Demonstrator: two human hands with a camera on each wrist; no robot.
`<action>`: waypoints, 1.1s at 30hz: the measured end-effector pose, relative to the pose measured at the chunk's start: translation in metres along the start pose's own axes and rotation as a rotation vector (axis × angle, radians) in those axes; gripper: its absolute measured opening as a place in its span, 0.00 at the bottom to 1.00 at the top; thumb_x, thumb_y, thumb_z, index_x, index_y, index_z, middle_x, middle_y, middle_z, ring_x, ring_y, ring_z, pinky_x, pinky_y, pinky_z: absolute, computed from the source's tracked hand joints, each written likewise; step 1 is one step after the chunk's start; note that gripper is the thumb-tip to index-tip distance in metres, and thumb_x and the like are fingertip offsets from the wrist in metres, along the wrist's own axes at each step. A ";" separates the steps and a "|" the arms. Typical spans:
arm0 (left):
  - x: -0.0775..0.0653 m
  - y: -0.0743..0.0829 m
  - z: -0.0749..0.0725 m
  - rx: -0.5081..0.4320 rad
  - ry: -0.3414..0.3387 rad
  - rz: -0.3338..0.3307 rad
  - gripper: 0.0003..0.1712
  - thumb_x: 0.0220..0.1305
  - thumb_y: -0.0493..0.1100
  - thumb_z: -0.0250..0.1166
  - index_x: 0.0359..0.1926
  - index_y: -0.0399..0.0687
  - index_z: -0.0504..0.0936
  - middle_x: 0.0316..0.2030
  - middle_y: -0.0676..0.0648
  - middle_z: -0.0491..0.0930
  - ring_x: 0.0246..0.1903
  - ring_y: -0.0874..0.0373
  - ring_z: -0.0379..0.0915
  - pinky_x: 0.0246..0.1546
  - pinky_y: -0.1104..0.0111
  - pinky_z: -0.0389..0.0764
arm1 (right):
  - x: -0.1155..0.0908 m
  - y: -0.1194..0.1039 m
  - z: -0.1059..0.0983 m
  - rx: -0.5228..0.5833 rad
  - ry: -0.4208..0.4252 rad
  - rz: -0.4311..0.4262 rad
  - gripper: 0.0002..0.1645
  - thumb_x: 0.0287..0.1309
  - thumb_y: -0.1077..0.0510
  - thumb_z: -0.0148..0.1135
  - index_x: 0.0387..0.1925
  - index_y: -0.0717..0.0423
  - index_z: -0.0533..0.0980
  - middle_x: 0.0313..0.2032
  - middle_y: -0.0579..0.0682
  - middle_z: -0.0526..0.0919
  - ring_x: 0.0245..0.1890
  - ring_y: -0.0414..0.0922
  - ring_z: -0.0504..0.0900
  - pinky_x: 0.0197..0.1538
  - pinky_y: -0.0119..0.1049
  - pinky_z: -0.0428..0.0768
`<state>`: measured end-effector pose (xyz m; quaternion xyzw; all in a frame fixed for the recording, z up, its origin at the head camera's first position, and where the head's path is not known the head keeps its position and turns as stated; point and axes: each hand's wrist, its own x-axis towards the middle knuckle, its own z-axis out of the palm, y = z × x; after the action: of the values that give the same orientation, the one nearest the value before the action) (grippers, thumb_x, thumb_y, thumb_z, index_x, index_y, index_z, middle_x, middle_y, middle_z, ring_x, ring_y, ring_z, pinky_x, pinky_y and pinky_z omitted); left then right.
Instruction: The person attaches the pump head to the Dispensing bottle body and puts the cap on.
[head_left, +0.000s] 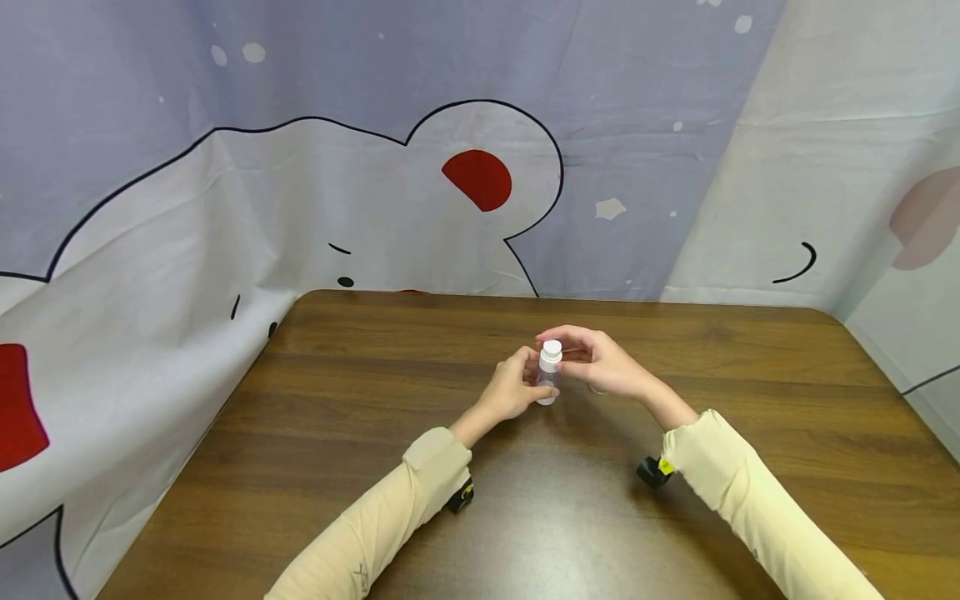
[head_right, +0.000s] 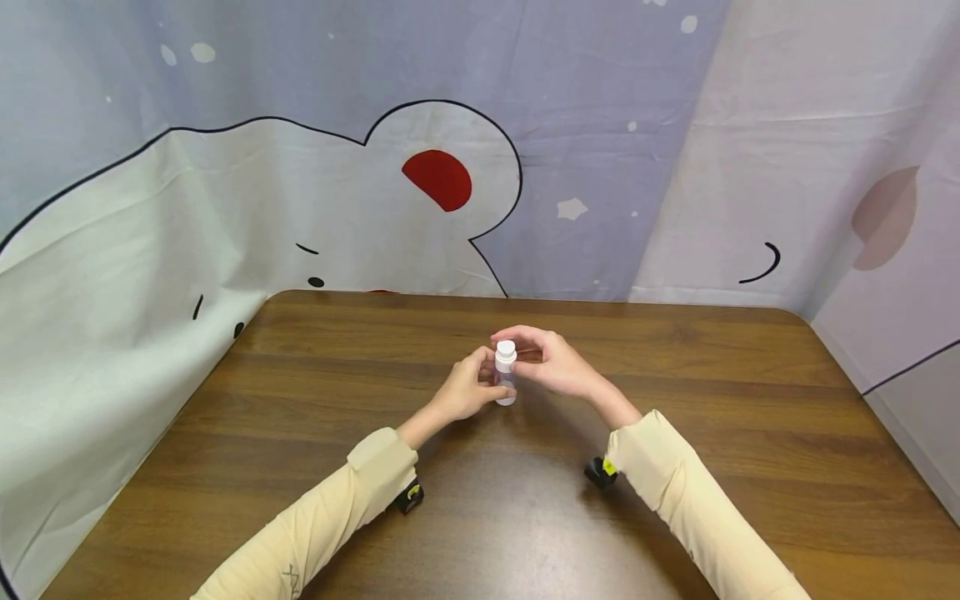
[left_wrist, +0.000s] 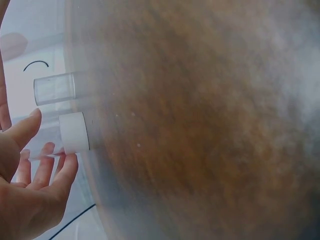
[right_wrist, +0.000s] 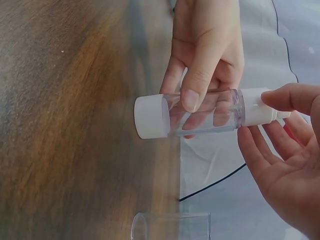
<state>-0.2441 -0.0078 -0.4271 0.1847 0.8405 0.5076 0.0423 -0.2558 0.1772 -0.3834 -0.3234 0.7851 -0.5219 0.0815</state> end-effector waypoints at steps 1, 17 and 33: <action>0.000 0.000 0.000 -0.001 0.000 -0.001 0.25 0.53 0.35 0.72 0.49 0.33 0.71 0.48 0.36 0.79 0.48 0.45 0.80 0.47 0.64 0.84 | 0.000 0.000 0.000 -0.008 0.008 -0.001 0.24 0.59 0.69 0.59 0.58 0.66 0.71 0.55 0.68 0.77 0.50 0.45 0.82 0.52 0.28 0.80; 0.000 0.000 0.000 -0.013 0.007 -0.003 0.25 0.52 0.34 0.73 0.48 0.34 0.71 0.48 0.37 0.79 0.49 0.46 0.80 0.47 0.67 0.83 | -0.001 0.000 0.007 -0.068 0.154 0.032 0.25 0.53 0.65 0.69 0.54 0.62 0.74 0.43 0.60 0.82 0.40 0.43 0.82 0.46 0.29 0.82; 0.002 -0.001 0.000 -0.008 0.008 -0.003 0.25 0.52 0.35 0.73 0.49 0.34 0.71 0.49 0.36 0.80 0.48 0.46 0.80 0.46 0.68 0.83 | 0.004 0.002 0.012 -0.151 0.231 0.063 0.24 0.47 0.62 0.74 0.47 0.62 0.77 0.36 0.57 0.82 0.34 0.43 0.80 0.41 0.30 0.82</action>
<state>-0.2457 -0.0073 -0.4279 0.1812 0.8390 0.5115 0.0403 -0.2542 0.1659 -0.3899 -0.2414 0.8361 -0.4922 -0.0176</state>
